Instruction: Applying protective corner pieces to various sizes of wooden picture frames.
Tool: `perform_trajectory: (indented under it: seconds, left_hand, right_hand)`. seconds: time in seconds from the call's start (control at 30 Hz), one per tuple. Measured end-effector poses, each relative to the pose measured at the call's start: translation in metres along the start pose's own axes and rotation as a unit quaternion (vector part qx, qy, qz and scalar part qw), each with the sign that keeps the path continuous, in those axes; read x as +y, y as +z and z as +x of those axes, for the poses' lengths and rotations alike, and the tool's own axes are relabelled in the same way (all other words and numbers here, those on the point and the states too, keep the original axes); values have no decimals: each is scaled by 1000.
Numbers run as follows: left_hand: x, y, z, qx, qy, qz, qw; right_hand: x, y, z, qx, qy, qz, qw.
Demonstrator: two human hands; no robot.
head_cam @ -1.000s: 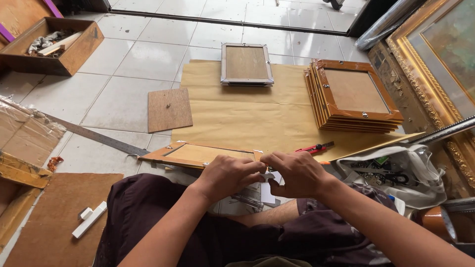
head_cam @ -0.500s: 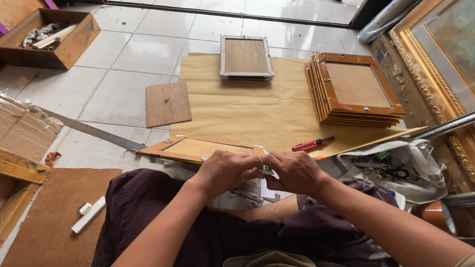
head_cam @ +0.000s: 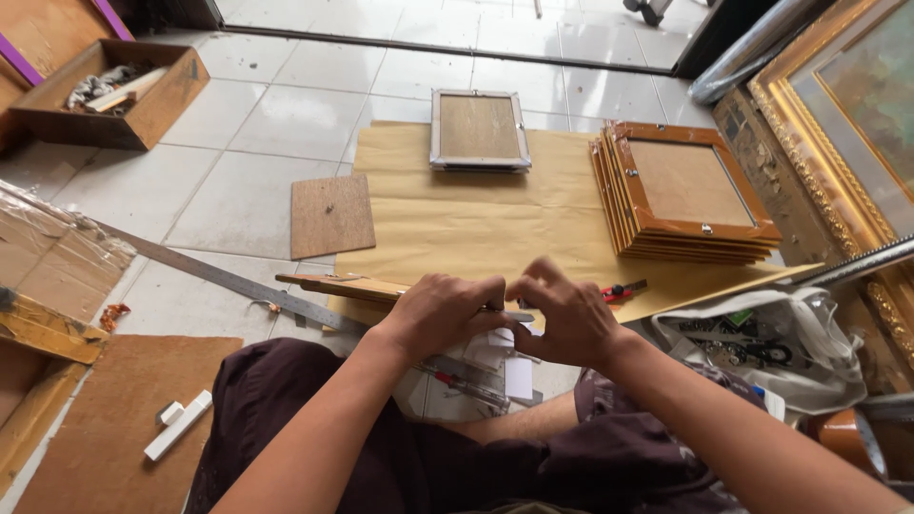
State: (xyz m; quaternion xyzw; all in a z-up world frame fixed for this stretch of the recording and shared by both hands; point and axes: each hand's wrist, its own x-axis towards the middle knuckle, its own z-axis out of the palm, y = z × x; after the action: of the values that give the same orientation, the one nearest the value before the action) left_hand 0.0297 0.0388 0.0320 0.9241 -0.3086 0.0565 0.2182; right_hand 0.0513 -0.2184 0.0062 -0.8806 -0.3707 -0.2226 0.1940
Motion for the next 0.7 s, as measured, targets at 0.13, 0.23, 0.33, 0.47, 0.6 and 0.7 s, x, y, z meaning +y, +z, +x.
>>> perform_trajectory:
  seconds: [0.13,0.23,0.33,0.47,0.6,0.7]
  left_hand:
    - [5,-27,23,-13,-20,-22,999]
    - [3,-39,30,-15,-48,68,996]
    - [-17,-12,19,224,-1,130,966]
    - [-54,-21,-24,517,-129,88,842]
    - [-136,-18,-61,534,-277,-141,786]
    - [-157,-37,-69,274,-385,-295,831]
  right_hand:
    - [-5,5,21,-2,77,165,983]
    - [-2,11,39,8,128,306,943]
    - [3,7,60,-16,214,398,892]
    - [31,20,78,-22,254,421,870]
    - [53,26,86,-28,294,491,819]
    - [88,36,77,-3,312,576,755]
